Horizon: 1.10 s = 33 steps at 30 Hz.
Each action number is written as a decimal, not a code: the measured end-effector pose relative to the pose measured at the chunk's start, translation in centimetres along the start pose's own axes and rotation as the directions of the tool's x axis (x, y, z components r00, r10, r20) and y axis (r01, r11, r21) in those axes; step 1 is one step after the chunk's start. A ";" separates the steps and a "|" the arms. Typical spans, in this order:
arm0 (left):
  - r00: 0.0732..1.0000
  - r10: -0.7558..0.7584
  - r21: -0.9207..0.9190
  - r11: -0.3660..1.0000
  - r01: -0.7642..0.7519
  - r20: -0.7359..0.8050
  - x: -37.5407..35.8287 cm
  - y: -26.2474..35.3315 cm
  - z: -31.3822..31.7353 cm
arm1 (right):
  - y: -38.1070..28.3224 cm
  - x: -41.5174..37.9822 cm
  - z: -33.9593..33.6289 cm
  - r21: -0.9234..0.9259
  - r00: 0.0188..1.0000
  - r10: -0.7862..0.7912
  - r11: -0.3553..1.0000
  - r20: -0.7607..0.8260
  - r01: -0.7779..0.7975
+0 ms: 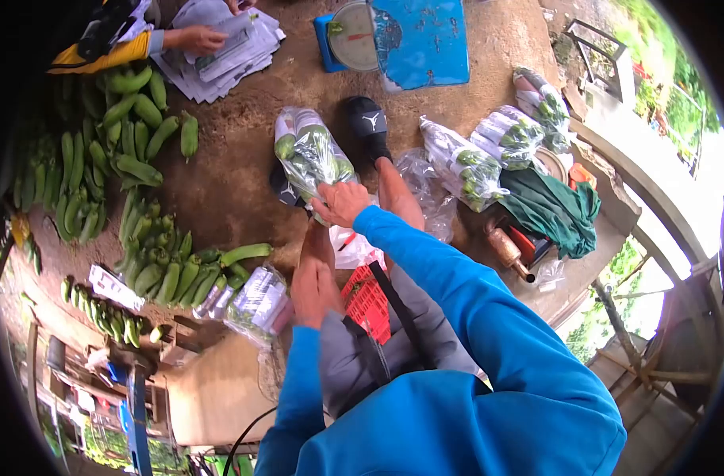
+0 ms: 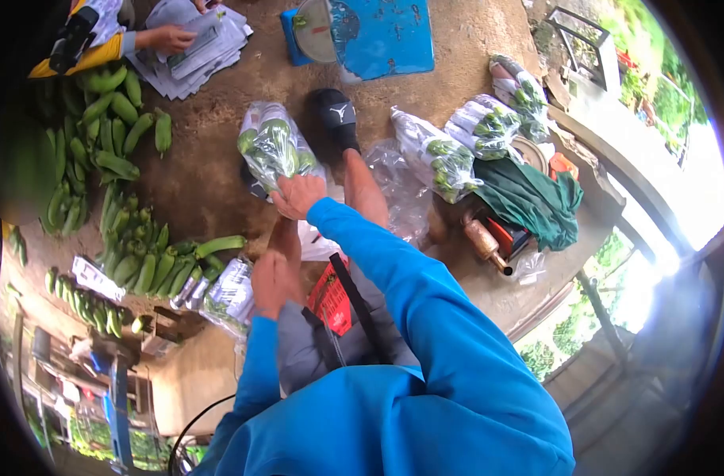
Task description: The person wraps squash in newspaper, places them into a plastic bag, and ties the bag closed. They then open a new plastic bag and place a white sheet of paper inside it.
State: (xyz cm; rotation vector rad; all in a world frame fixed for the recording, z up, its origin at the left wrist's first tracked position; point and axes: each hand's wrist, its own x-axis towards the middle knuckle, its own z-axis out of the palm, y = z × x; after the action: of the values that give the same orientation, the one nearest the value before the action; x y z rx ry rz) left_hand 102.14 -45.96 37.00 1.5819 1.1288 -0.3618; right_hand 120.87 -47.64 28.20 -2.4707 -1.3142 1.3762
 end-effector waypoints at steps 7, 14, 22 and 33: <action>0.993 0.095 0.082 0.993 -0.090 -0.066 -0.4 -1.0 -0.9 | 1.1 -2.9 -0.4 0.392 0.993 0.108 0.912 0.054 -0.120; 0.985 0.110 0.050 0.993 -0.104 -0.134 -1.2 -3.8 0.5 | 4.5 -9.7 -1.6 0.516 0.990 0.137 0.851 -0.033 -0.100; 0.995 -0.037 0.022 0.999 0.039 -0.093 -2.1 -1.3 3.5 | 11.0 -13.0 -7.4 0.595 0.990 0.138 0.798 -0.028 -0.095; 0.973 -0.075 0.076 0.993 0.094 -0.216 -2.2 1.1 9.4 | 24.9 -15.3 -16.9 0.583 0.942 0.332 0.758 0.043 -0.293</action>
State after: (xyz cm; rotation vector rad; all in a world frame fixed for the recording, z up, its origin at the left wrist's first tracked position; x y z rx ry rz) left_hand 104.93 -55.23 35.98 1.6809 1.3643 -0.3050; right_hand 145.34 -68.05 39.38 -2.3095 -0.3576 1.4566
